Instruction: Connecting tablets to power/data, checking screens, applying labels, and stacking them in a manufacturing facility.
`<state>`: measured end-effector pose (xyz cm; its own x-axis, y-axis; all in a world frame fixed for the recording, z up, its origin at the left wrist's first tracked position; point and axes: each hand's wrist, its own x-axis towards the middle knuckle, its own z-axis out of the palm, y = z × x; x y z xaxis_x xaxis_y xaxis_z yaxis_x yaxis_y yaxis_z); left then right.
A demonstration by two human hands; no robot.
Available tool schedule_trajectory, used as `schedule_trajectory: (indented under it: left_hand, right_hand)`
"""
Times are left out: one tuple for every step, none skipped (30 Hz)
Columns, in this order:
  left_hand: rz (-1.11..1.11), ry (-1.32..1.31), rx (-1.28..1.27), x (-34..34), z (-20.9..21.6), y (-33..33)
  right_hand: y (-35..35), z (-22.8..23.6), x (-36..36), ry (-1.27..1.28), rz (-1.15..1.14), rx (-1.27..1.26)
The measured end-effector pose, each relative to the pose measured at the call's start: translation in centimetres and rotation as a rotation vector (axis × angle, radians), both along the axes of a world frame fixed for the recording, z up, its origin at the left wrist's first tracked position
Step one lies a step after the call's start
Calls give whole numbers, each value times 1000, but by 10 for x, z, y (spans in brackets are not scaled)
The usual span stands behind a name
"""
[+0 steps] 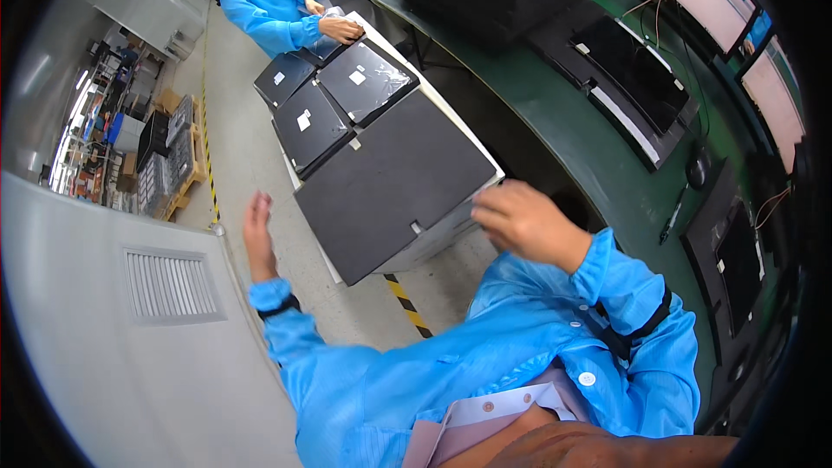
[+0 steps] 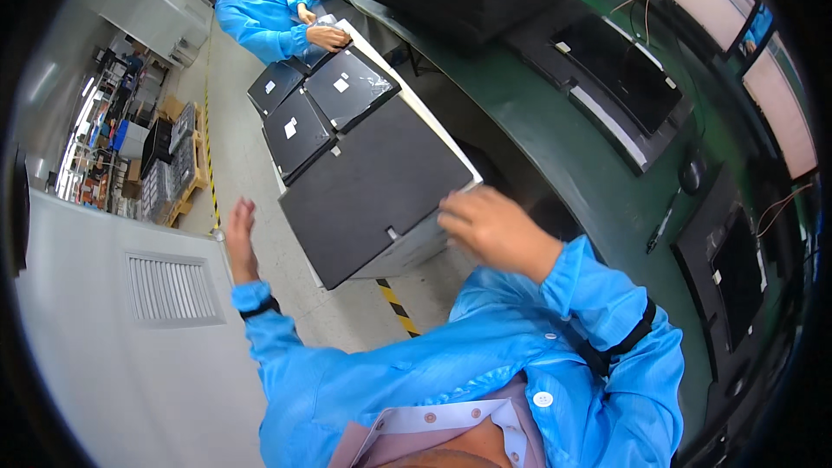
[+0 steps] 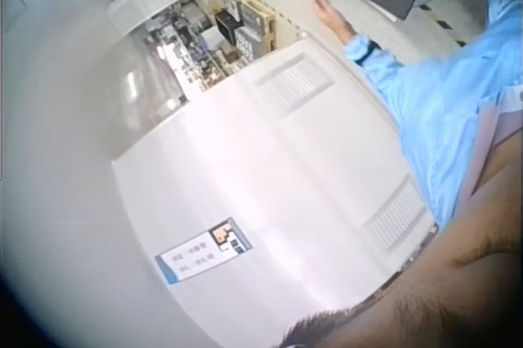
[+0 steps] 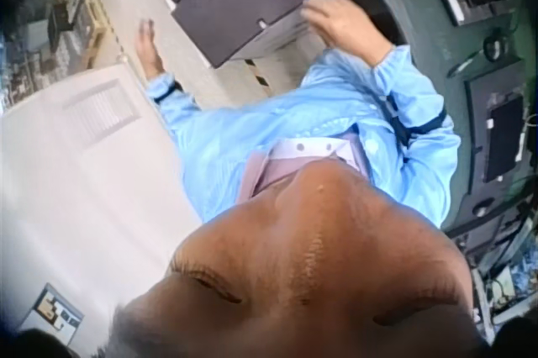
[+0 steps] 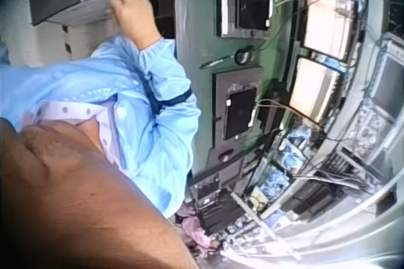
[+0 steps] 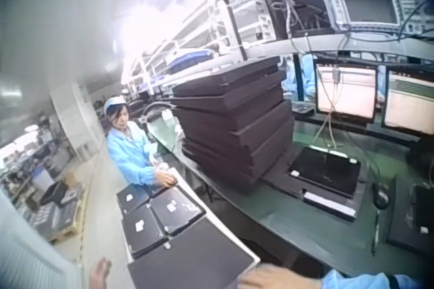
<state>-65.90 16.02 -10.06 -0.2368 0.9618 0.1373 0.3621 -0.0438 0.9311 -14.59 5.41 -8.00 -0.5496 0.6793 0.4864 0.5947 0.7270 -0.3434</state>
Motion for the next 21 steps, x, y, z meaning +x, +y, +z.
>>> schedule_trajectory:
  left_hand:
    - [-43,122,-39,8,-13,-17]
    - [-104,236,-81,31,-30,-30]
    - [-171,421,6,65,-34,-43]
    - [-231,608,100,97,-31,-61]
    - [-301,766,118,128,-32,-73]
    - [-365,915,162,153,-35,-79]
    - [-405,973,113,162,-41,-80]
    - [-434,1036,64,164,-49,-87]
    - [-410,1079,99,166,-53,-90]
    - [-381,1124,137,163,-55,-89]
    - [-415,1084,150,145,-62,-77]
    - [-446,1041,153,133,-69,-64]
    - [-461,1010,157,135,-70,-55]
    - [-474,983,157,136,-68,-46]
    - [-492,978,145,138,-64,-40]
    - [-509,975,131,141,-57,-37]
    - [-531,989,125,144,-48,-36]
    - [-507,1025,83,156,-33,-39]
    - [-480,977,93,166,-30,-37]
    - [-451,929,98,177,-27,-40]
    - [-431,869,337,207,-18,-46]
  right_hand:
    - [-11,-11,-6,23,26,-42]
    - [-23,-18,-6,38,34,-90]
    - [-32,-20,-2,40,7,-96]
    - [-41,-19,-1,-114,68,-250]
    - [-51,-17,4,-274,96,-411]
    - [-58,-22,5,-283,31,-409]
    - [-62,-35,3,-270,80,-364]
    - [-68,-39,4,-262,138,-317]
    - [-77,-29,6,-202,125,-296]
    - [-85,-19,11,-140,115,-269]
    - [-94,-9,19,-140,45,-253]
    - [-106,4,27,-124,13,-278]
    - [-119,13,37,-103,-13,-302]
    - [-131,21,46,-99,-65,-291]
    - [-145,28,58,-54,-113,-280]
    - [-159,36,71,-10,-157,-267]
    - [-174,47,87,48,-216,-230]
    - [-188,54,107,112,-336,-160]
    - [-202,66,131,134,-511,-25]
    - [-218,77,169,62,-621,104]
    - [-241,103,188,-27,-1019,136]
